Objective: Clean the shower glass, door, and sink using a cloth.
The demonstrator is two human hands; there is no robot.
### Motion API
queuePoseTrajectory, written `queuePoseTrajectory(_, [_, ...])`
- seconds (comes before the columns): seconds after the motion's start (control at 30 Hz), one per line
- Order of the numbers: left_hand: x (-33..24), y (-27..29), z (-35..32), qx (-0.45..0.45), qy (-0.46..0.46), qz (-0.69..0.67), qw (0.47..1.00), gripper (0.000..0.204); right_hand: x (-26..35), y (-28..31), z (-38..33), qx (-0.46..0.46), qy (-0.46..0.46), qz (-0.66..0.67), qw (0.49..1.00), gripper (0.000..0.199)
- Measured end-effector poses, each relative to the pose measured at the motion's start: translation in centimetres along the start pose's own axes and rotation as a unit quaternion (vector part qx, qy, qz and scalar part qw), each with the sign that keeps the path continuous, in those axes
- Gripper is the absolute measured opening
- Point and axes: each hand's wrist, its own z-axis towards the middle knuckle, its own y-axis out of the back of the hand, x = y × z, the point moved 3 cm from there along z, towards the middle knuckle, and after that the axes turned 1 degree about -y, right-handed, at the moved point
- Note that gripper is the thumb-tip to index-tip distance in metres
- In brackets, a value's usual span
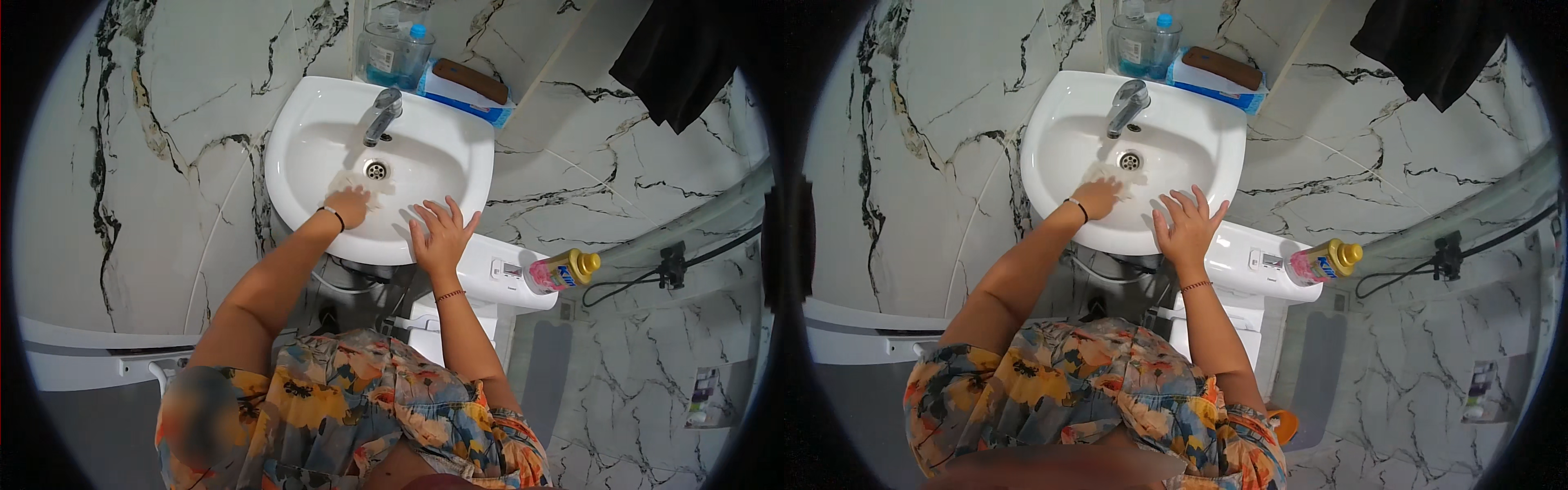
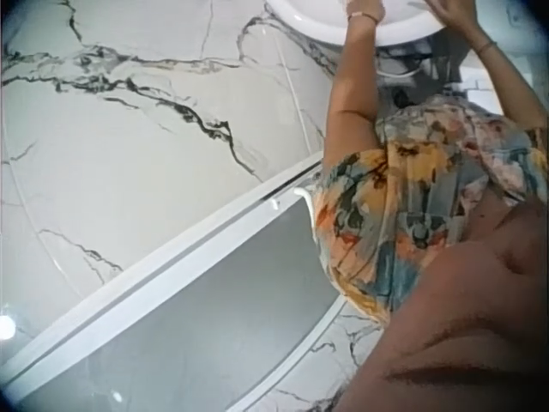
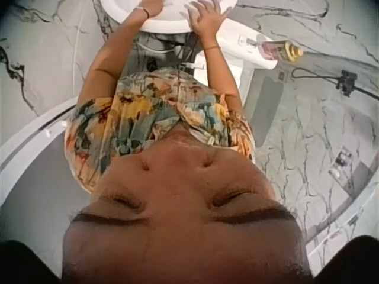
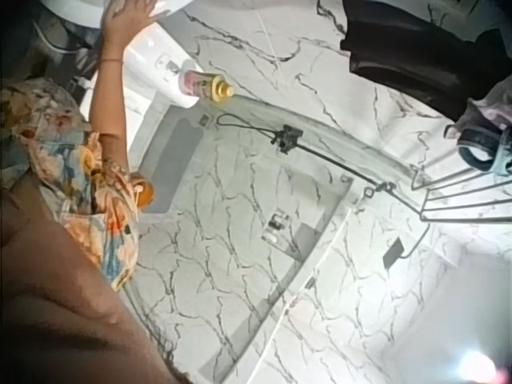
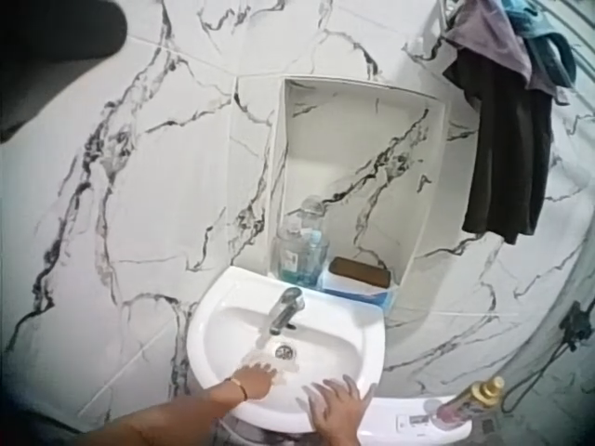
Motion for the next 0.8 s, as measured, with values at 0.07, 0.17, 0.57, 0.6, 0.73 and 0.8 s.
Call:
queuePoseTrajectory(0.07, [-1.5,-0.2,-0.6,0.004,-0.103,-0.096,0.99,0.039,0.4,-0.2,0.0,-0.003,0.006,0.005,1.0,0.023])
queuePoseTrajectory(0.17, [-6.4,1.9,-2.4,-0.036,-0.146,-0.137,0.979,0.034,0.1,0.0,0.0,-0.003,0.004,0.003,1.0,0.027])
queuePoseTrajectory(0.57, [-1.0,4.5,-7.7,-0.119,-0.162,-0.469,0.86,0.057,4.3,0.5,2.6,0.194,0.056,0.034,0.979,0.055])
queuePoseTrajectory(0.6, [0.2,4.5,-8.0,-0.131,-0.157,-0.559,0.803,0.054,5.4,-0.4,2.9,0.233,0.067,0.083,0.967,0.054])
queuePoseTrajectory(0.73, [4.4,6.7,-9.2,-0.344,-0.046,-0.323,0.881,0.036,6.5,-3.8,2.0,0.332,0.132,0.063,0.932,0.05])
queuePoseTrajectory(0.8, [4.8,6.5,-9.6,-0.417,-0.027,-0.306,0.855,0.028,6.1,-3.5,2.7,0.374,0.121,0.055,0.918,0.047])
